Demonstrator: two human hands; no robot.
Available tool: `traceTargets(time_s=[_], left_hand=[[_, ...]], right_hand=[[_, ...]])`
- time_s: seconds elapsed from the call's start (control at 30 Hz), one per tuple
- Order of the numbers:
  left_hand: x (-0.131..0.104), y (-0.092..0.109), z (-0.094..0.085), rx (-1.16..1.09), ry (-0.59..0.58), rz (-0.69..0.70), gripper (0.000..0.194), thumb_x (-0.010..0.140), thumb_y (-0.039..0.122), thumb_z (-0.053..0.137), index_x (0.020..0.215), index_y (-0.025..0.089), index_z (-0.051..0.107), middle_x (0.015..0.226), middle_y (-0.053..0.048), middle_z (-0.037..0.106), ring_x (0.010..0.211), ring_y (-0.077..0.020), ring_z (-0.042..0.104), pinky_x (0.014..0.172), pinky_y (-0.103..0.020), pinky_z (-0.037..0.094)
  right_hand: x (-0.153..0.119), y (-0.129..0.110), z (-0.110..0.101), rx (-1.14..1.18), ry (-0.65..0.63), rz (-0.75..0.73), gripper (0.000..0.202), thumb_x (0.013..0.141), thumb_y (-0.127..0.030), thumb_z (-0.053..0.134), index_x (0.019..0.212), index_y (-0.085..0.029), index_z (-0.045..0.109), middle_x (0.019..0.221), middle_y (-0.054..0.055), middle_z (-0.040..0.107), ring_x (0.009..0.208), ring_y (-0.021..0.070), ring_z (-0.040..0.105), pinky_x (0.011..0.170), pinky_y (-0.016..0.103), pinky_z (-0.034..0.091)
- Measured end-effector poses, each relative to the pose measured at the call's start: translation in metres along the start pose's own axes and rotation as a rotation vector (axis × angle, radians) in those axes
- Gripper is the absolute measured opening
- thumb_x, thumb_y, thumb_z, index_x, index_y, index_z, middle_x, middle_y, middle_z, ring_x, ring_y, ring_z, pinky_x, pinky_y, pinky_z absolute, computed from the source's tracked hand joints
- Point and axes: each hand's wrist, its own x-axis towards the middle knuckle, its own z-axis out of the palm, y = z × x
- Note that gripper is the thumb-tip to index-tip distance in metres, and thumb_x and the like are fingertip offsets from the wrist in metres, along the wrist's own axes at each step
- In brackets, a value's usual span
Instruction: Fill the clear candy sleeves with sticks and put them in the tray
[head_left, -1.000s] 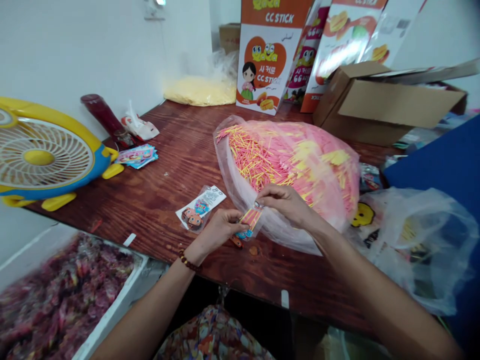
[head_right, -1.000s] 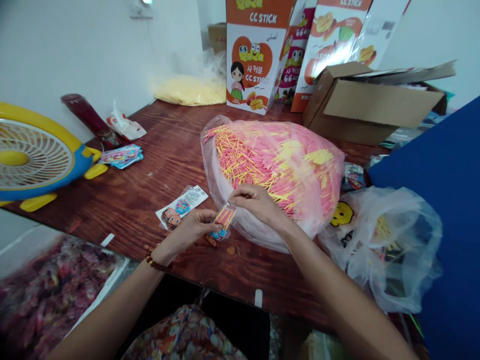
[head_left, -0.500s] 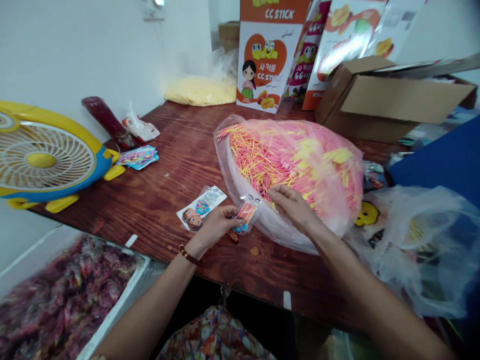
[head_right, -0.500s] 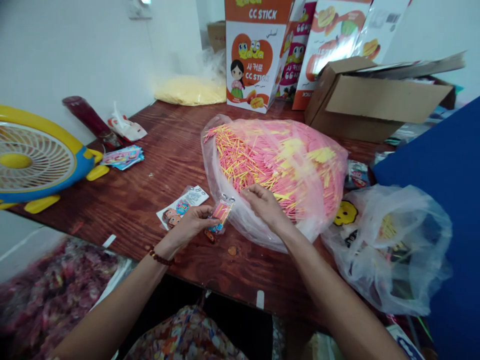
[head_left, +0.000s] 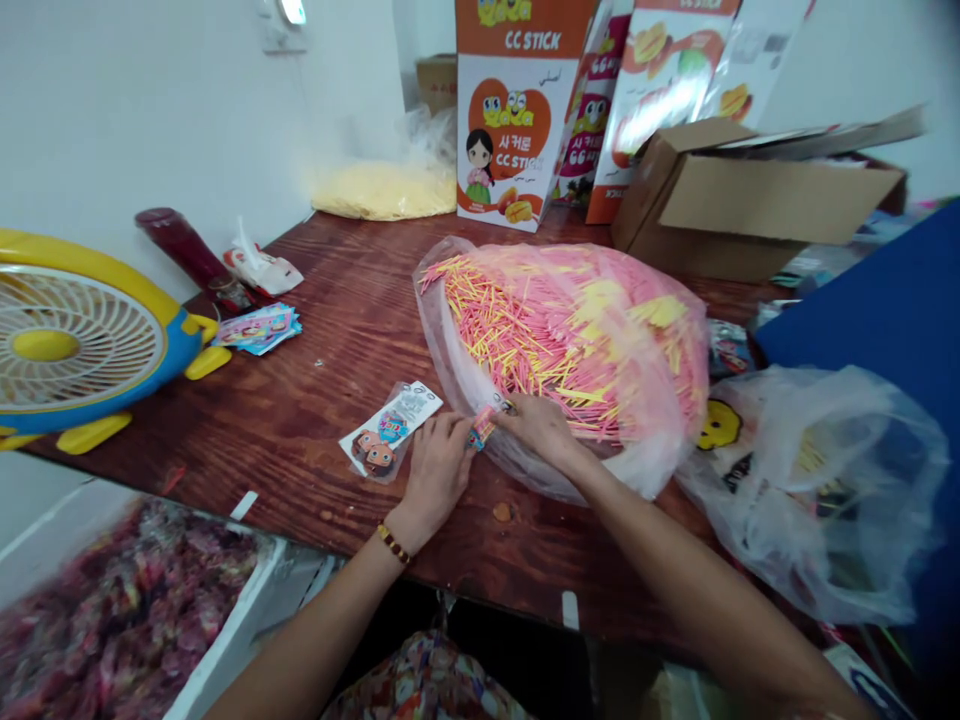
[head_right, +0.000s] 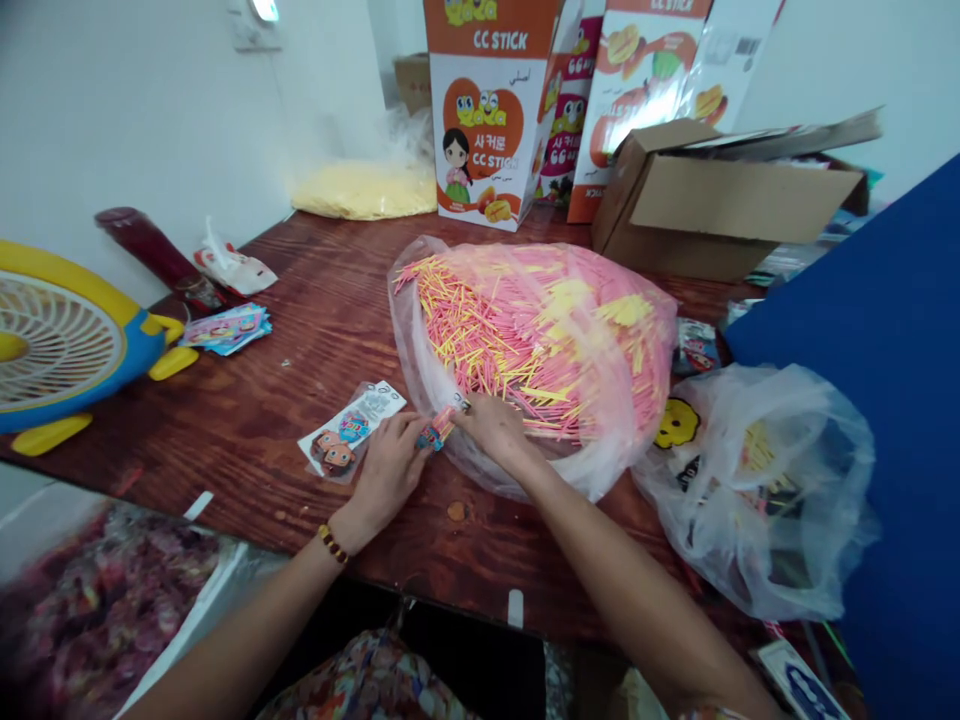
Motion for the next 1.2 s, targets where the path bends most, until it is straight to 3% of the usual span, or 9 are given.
traceTargets(time_s=[0.13,0.23,0.3,0.43,0.6,0.87,1.0,1.1,1.2], left_hand=[[-0.009,-0.004,0.006,0.016,-0.026,0.018,0.038,0.092,0.018,0.055,0.129,0.023,0.053,0.121,-0.010,0.060,0.112,-0.0266,0.055,0.095,-0.045,0.046],[-0.009,-0.013,0.004,-0.081,-0.004,0.019,0.041,0.093,0.020,0.053,0.134,0.023,0.050,0.121,-0.010,0.061,0.112,-0.0263,0.056,0.096,-0.044,0.045],[-0.009,-0.021,-0.002,-0.135,0.023,0.011,0.042,0.094,0.021,0.053,0.136,0.023,0.048,0.120,-0.010,0.062,0.112,-0.0258,0.057,0.097,-0.044,0.046],[-0.004,-0.039,-0.020,-0.149,0.118,-0.049,0.036,0.094,0.030,0.052,0.129,0.019,0.054,0.120,-0.012,0.063,0.115,-0.0276,0.058,0.101,-0.046,0.045],[0.005,-0.060,-0.035,-0.140,0.159,-0.147,0.038,0.093,0.039,0.050,0.123,0.017,0.058,0.121,-0.013,0.065,0.113,-0.0290,0.060,0.099,-0.046,0.047],[0.008,-0.080,-0.044,0.013,0.163,-0.213,0.038,0.091,0.039,0.050,0.120,0.019,0.063,0.119,-0.013,0.067,0.111,-0.0312,0.060,0.097,-0.047,0.045],[0.014,-0.059,-0.038,0.105,0.206,-0.125,0.032,0.093,0.035,0.049,0.118,0.021,0.064,0.118,-0.012,0.068,0.109,-0.0318,0.059,0.096,-0.049,0.043],[0.020,-0.015,-0.021,0.028,0.128,0.125,0.026,0.096,0.029,0.047,0.111,0.020,0.066,0.113,-0.011,0.070,0.108,-0.0279,0.059,0.095,-0.045,0.044],[0.031,0.034,-0.001,-0.017,0.037,0.332,0.026,0.097,0.027,0.050,0.117,0.019,0.064,0.121,-0.010,0.068,0.122,-0.0274,0.052,0.101,-0.044,0.039]], right_hand=[[-0.007,0.010,-0.016,0.035,0.083,-0.006,0.037,0.091,-0.049,0.054,0.110,-0.019,0.065,0.098,0.008,0.075,0.090,0.0224,0.067,0.066,0.026,0.039],[-0.009,0.043,-0.040,0.038,0.172,0.048,0.025,0.094,-0.035,0.050,0.108,-0.021,0.065,0.098,0.005,0.075,0.085,0.0185,0.067,0.065,0.025,0.039],[-0.009,0.071,-0.055,-0.075,0.156,0.111,0.021,0.092,-0.028,0.049,0.097,-0.020,0.067,0.096,0.006,0.074,0.085,0.0183,0.066,0.066,0.025,0.038],[-0.007,0.109,-0.060,-0.326,0.090,0.089,0.023,0.092,-0.029,0.049,0.100,-0.017,0.067,0.106,0.010,0.072,0.092,0.0205,0.066,0.064,0.025,0.038],[-0.004,0.110,-0.047,-0.461,0.077,0.037,0.027,0.096,-0.027,0.046,0.107,-0.015,0.067,0.114,0.014,0.067,0.099,0.0210,0.066,0.067,0.025,0.041],[-0.003,0.106,-0.049,-0.325,-0.029,0.005,0.032,0.096,-0.038,0.046,0.101,-0.018,0.070,0.110,0.010,0.071,0.096,0.0204,0.067,0.067,0.024,0.043],[-0.005,0.094,-0.052,-0.383,-0.086,-0.015,0.033,0.091,-0.038,0.054,0.110,-0.015,0.068,0.117,0.016,0.069,0.103,0.0265,0.067,0.074,0.029,0.048],[-0.005,0.081,-0.053,-0.400,-0.136,-0.006,0.030,0.089,-0.027,0.055,0.113,-0.014,0.067,0.118,0.018,0.069,0.106,0.0286,0.067,0.078,0.032,0.050],[-0.005,0.077,-0.051,-0.392,-0.148,-0.005,0.030,0.091,-0.023,0.050,0.114,-0.012,0.066,0.117,0.020,0.070,0.106,0.0293,0.067,0.079,0.034,0.051]])
